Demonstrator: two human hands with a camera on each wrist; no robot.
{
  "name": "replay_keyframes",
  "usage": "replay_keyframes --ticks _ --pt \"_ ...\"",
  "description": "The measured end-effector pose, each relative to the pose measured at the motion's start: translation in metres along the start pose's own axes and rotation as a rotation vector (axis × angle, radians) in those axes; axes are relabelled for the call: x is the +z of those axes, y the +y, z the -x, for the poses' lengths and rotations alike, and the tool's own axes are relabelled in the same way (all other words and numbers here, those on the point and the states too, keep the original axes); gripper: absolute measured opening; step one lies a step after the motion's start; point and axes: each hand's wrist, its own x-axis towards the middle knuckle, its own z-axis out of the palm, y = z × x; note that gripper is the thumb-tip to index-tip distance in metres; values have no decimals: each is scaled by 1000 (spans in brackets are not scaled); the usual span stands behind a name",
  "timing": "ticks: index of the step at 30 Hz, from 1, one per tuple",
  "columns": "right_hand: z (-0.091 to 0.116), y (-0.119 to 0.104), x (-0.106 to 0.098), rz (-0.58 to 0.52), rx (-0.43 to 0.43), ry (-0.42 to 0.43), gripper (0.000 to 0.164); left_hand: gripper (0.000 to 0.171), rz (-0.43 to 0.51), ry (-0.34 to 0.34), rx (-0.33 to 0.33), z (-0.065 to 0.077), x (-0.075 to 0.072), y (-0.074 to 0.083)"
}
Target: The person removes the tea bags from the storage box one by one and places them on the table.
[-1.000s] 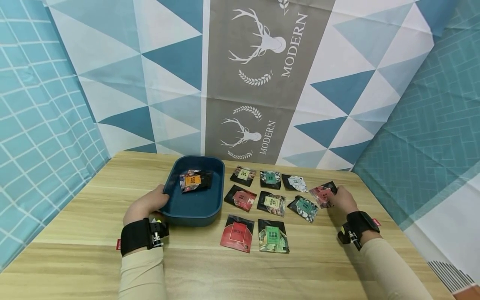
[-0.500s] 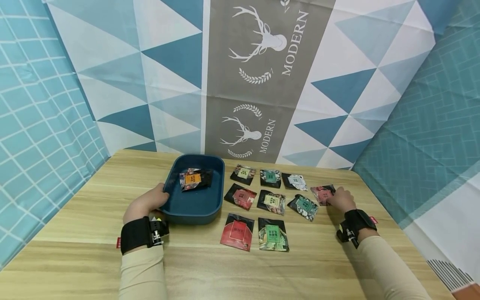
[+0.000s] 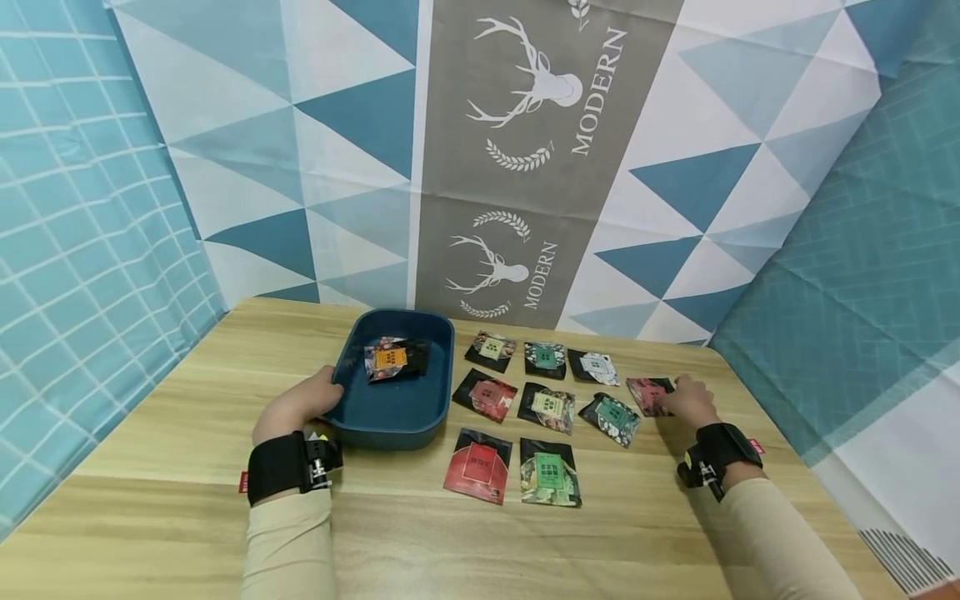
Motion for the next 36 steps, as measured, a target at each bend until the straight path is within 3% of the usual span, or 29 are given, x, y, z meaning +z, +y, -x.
replay_keyframes --ticks 9,16,19,24,27,30,36 --pt "2 -37 -7 2 -22 4 54 52 28 -22 2 1 -2 0" --pt "1 -77 -11 5 -185 16 51 51 45 -14 6 3 -1 -1" --pt "-36 -68 13 -28 -295 45 54 52 35 -9 5 3 -1 -1" --pt "-155 -21 95 5 -480 124 60 53 26 -9 10 3 0 -3" --pt "-193 -22 128 34 -549 137 59 53 42 -6 2 3 1 -2" --pt "-183 -46 135 33 -616 157 55 52 43 -1 -5 3 1 -2" --pt "-107 -122 112 53 -661 165 44 53 24 4 6 2 2 0"
